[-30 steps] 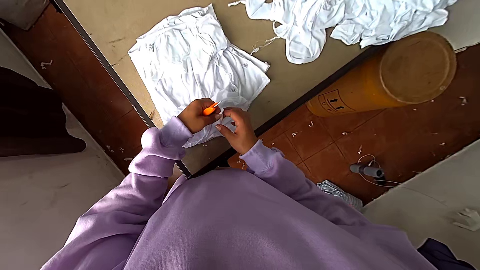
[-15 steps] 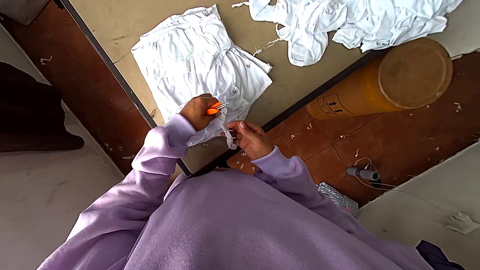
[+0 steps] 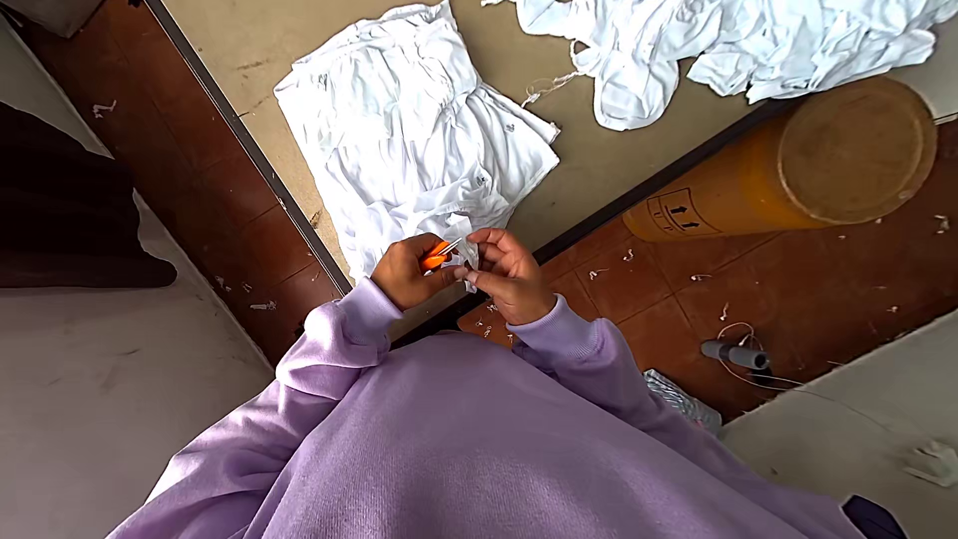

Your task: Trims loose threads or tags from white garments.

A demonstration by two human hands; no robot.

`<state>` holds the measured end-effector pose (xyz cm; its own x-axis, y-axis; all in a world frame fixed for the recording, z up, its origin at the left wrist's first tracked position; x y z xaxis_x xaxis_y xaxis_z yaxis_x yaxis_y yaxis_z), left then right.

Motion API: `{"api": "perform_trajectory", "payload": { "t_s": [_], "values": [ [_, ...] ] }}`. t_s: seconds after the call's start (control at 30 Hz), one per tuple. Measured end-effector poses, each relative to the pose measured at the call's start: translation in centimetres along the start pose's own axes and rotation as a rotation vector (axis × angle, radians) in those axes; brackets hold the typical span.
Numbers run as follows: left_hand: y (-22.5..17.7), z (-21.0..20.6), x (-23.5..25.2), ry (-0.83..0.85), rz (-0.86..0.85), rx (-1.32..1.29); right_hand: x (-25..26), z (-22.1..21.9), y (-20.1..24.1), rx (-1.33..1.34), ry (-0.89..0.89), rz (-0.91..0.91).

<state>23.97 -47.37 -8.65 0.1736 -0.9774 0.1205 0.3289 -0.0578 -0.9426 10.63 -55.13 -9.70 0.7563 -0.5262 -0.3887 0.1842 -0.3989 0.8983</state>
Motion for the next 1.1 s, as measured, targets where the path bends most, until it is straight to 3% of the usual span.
{"api": "perform_trajectory", "payload": {
  "t_s": [0.17, 0.33, 0.67, 0.77, 0.93, 1.1],
  "values": [
    [0.8, -1.3, -0.1, -0.036, 0.131, 0.036, -0.5, -0.3, 0.7, -0.247, -0.141, -0.004],
    [0.6, -1.7, 0.0, -0.098, 0.097, 0.004, -0.8, 0.1, 0.4, -0.376, -0.222, -0.042],
    [-0.5, 0.2, 0.5, -0.144, 0.019, -0.059, -2.0, 0.2, 2.6, -0.795, -0.284, 0.359],
    [-0.8, 0.3, 0.6, -0.130, 0.003, -0.048, -2.1, 0.4, 2.6, -0.721, -0.278, 0.360],
    [-1.6, 0.6, 0.5, -0.118, -0.053, 0.014, -1.6, 0.9, 2.1, -0.295, -0.185, 0.218],
    [-3.1, 1.4, 0.7, -0.116, -0.173, 0.102, -2.0, -0.6, 3.2, -0.416, 0.003, 0.364]
  ]
}}
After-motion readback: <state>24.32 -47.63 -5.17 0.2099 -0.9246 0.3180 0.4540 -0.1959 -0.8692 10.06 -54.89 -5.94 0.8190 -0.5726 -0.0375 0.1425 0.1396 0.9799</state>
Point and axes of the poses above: each hand's wrist, its own x-axis towards the middle knuckle, its own z-axis out of the back of the hand, y = z × x, the point moved 7 cm from there along x, towards the middle knuckle, and after that the axes turned 12 degrees about -z, right-handed, at the moved point
